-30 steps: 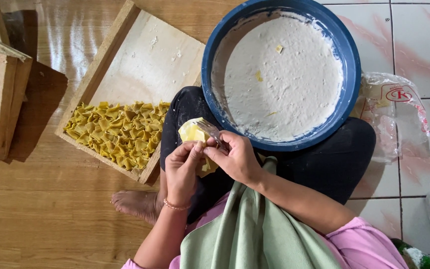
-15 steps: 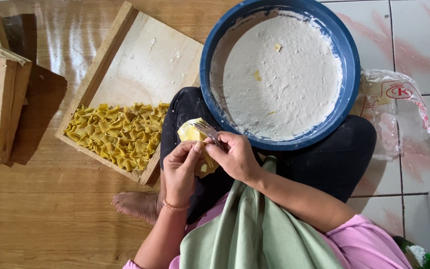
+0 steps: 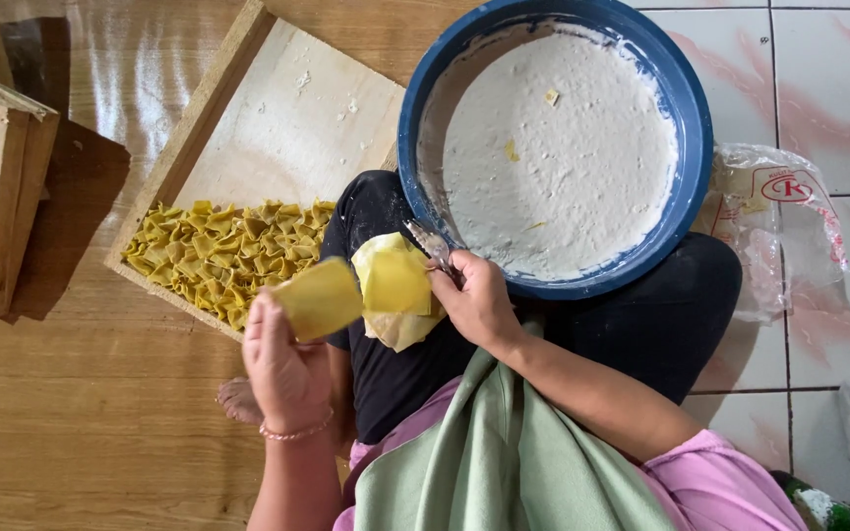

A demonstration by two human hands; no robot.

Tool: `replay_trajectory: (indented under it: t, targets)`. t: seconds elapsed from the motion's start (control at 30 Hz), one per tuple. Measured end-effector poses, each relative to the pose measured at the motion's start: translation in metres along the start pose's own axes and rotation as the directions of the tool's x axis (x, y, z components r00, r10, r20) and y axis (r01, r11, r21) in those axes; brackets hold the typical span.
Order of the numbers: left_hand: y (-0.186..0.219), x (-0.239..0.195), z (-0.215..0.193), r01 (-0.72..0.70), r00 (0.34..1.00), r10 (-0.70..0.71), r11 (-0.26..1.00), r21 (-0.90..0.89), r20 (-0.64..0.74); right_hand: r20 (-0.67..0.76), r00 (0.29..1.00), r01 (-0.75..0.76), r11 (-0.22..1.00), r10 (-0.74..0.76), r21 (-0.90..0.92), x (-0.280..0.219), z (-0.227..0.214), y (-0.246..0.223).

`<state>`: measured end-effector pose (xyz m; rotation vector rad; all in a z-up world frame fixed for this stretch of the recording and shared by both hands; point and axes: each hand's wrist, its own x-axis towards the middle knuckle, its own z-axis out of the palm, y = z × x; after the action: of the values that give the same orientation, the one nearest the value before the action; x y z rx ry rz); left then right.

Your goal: The person scoops a white filling from a blue bowl using a fork and places it onto square yellow wrappers. They fold the wrappers over the filling to form dumplings and place the finished items into a wooden tray.

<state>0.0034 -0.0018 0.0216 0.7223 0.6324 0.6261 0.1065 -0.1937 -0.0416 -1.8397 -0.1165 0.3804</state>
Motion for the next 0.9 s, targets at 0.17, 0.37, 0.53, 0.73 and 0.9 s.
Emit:
replay_trajectory:
  t: [0.17, 0.37, 0.53, 0.73, 0.9]
  targets:
    - [-0.016, 0.011, -0.021, -0.141, 0.99, 0.137, 0.977, 0.158, 0.038, -0.037, 0.991, 0.126, 0.987, -0.131, -0.098, -0.008, -0.006, -0.038]
    - [-0.035, -0.012, 0.031, -0.091, 0.961, -0.042, 0.883, 0.459, 0.272, 0.036, 0.979, 0.202, 0.979, -0.202, 0.001, -0.018, 0.0, -0.061]
    - [-0.044, -0.013, 0.032, -0.011, 0.949, -0.126, 0.904, 0.428, 0.29, 0.086, 0.985, 0.144, 0.987, -0.15, 0.072, -0.015, 0.004, -0.054]
    - [-0.039, 0.007, 0.006, 0.171, 0.967, -0.197, 0.973, 0.157, 0.164, 0.061, 0.996, 0.065, 0.996, -0.069, 0.062, -0.005, 0.002, -0.035]
    - [-0.011, 0.018, -0.01, 0.309, 0.948, -0.298, 0.946, -0.097, 0.109, 0.015, 0.998, 0.067, 0.997, -0.066, -0.047, 0.0, -0.003, -0.031]
